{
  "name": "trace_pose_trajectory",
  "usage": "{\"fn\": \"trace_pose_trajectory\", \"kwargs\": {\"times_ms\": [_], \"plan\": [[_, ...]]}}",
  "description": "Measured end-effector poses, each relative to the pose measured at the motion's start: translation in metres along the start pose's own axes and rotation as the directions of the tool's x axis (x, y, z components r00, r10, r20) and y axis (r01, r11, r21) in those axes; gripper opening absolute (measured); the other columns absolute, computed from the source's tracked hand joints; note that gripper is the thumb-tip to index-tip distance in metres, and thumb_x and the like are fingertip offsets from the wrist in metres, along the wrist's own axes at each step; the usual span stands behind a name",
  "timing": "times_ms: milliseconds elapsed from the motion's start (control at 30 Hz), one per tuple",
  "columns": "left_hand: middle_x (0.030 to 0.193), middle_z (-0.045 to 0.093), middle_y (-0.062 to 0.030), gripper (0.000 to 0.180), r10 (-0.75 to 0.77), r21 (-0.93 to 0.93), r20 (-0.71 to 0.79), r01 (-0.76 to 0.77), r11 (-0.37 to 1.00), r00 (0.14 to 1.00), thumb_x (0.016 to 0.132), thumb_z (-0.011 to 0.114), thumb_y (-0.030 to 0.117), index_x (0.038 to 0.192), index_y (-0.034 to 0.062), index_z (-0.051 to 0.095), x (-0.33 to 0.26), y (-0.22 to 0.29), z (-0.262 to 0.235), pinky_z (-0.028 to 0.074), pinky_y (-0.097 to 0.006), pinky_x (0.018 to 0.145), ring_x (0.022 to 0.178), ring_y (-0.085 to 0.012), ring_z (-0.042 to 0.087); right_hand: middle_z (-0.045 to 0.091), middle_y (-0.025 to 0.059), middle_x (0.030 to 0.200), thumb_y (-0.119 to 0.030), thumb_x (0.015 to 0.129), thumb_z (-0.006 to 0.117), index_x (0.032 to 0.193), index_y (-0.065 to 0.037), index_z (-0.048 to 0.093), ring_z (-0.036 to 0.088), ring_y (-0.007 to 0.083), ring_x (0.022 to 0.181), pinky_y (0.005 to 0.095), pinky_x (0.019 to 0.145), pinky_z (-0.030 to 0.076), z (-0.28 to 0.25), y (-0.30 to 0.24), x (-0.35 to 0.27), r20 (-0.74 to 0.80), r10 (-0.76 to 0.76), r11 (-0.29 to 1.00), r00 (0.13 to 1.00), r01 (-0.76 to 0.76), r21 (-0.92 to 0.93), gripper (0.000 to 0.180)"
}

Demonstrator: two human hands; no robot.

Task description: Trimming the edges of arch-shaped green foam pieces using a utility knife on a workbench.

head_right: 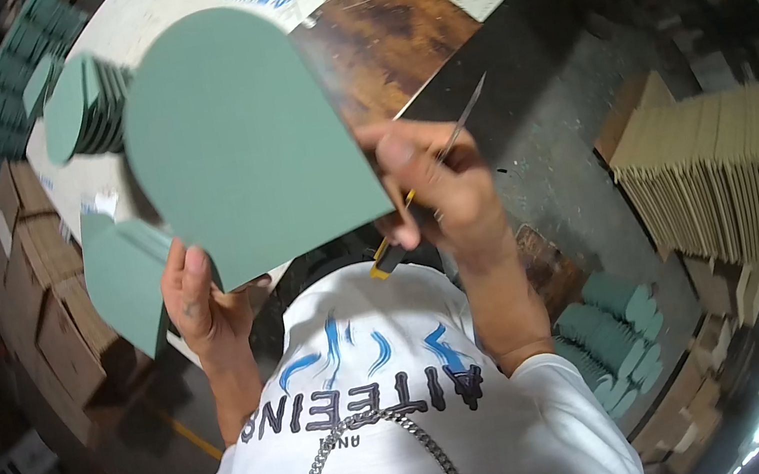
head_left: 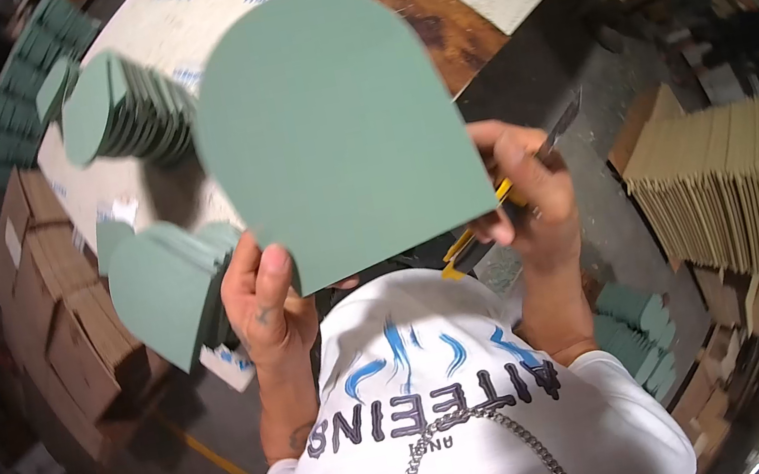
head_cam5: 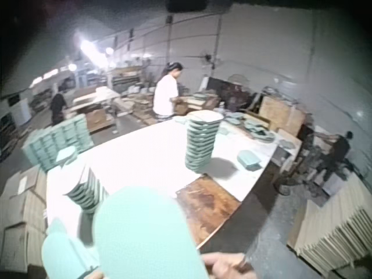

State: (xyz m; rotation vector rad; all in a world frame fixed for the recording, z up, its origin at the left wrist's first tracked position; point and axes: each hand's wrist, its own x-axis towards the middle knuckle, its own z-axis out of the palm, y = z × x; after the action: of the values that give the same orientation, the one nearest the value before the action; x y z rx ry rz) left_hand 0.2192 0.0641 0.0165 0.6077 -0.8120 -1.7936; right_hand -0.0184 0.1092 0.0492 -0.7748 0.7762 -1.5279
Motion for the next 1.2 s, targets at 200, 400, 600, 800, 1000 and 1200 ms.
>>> {"fn": "trace_pose_trajectory", "kwargs": {"times_ms": [200,400,600,800,1000,1200], "plan": [[0.103,0.066,-0.0174,0.045,0.057,0.132,0.106,-0.071,0.989,0.993,0.099,0.049,0.022,0.127,-0.0125,0.045,0.038,-0.017,0.03,0.06,-0.027,0.058,0.074,-0.0185,0.07,0.067,0.0098,0.08,-0.015,0.095,0.061,0.12,0.013,0.06,0.053,0.0067,0.052,0.0201,0.047,0.042,-0.02,-0.024,-0.022,-0.133,-0.092,0.991,0.987,0.078,-0.108,0.037],[0.098,0.067,-0.0134,0.045,0.027,0.239,0.075,-0.044,0.97,0.997,0.098,0.051,0.025,0.125,-0.0111,0.049,0.063,-0.066,0.103,0.056,-0.022,0.054,0.072,-0.0129,0.067,0.068,0.0064,0.08,-0.004,0.088,0.067,0.119,0.009,0.062,0.053,0.0027,0.057,0.0186,0.047,0.041,-0.088,-0.068,-0.027,-0.145,-0.181,0.957,0.973,0.14,-0.255,0.034],[0.098,0.066,-0.016,0.042,0.035,0.198,0.097,-0.054,0.979,0.995,0.098,0.052,0.024,0.123,-0.0104,0.051,0.089,-0.141,0.195,0.057,-0.028,0.058,0.075,-0.0176,0.067,0.067,0.0024,0.074,-0.008,0.088,0.07,0.112,0.006,0.065,0.052,0.0017,0.055,0.0182,0.047,0.04,-0.18,-0.117,-0.03,-0.237,-0.253,0.947,0.938,0.19,-0.259,0.028],[0.106,0.066,-0.024,0.048,-0.245,0.256,0.205,0.189,0.948,0.948,0.096,0.061,0.025,0.126,-0.0095,0.049,0.115,-0.198,0.248,0.063,-0.04,0.073,0.087,-0.0306,0.071,0.059,-0.0013,0.066,-0.012,0.093,0.065,0.095,0.003,0.064,0.048,0.0031,0.049,0.0195,0.045,0.037,-0.261,-0.15,-0.021,-0.403,-0.155,0.985,0.902,0.109,-0.134,0.016],[0.079,0.069,-0.0137,0.029,-0.441,0.412,-0.011,0.406,0.816,0.898,0.092,0.068,0.017,0.108,-0.0065,0.061,0.153,-0.244,0.274,0.053,-0.026,0.056,0.061,-0.0182,0.067,0.058,0.0031,0.069,-0.011,0.094,0.06,0.099,0.005,0.062,0.048,0.009,0.046,0.0258,0.048,0.043,-0.323,-0.142,-0.001,-0.535,-0.107,0.993,0.838,0.068,-0.092,0.017],[0.06,0.063,-0.0057,0.024,-0.181,0.699,0.032,0.108,0.707,0.983,0.096,0.064,0.02,0.09,-0.0031,0.064,0.199,-0.287,0.29,0.044,-0.023,0.043,0.047,-0.0101,0.059,0.053,0.0004,0.063,-0.013,0.096,0.06,0.09,0.001,0.06,0.049,0.0078,0.048,0.0231,0.049,0.04,-0.362,-0.164,0.049,-0.597,-0.137,0.99,0.791,0.122,-0.066,0.015]]}}
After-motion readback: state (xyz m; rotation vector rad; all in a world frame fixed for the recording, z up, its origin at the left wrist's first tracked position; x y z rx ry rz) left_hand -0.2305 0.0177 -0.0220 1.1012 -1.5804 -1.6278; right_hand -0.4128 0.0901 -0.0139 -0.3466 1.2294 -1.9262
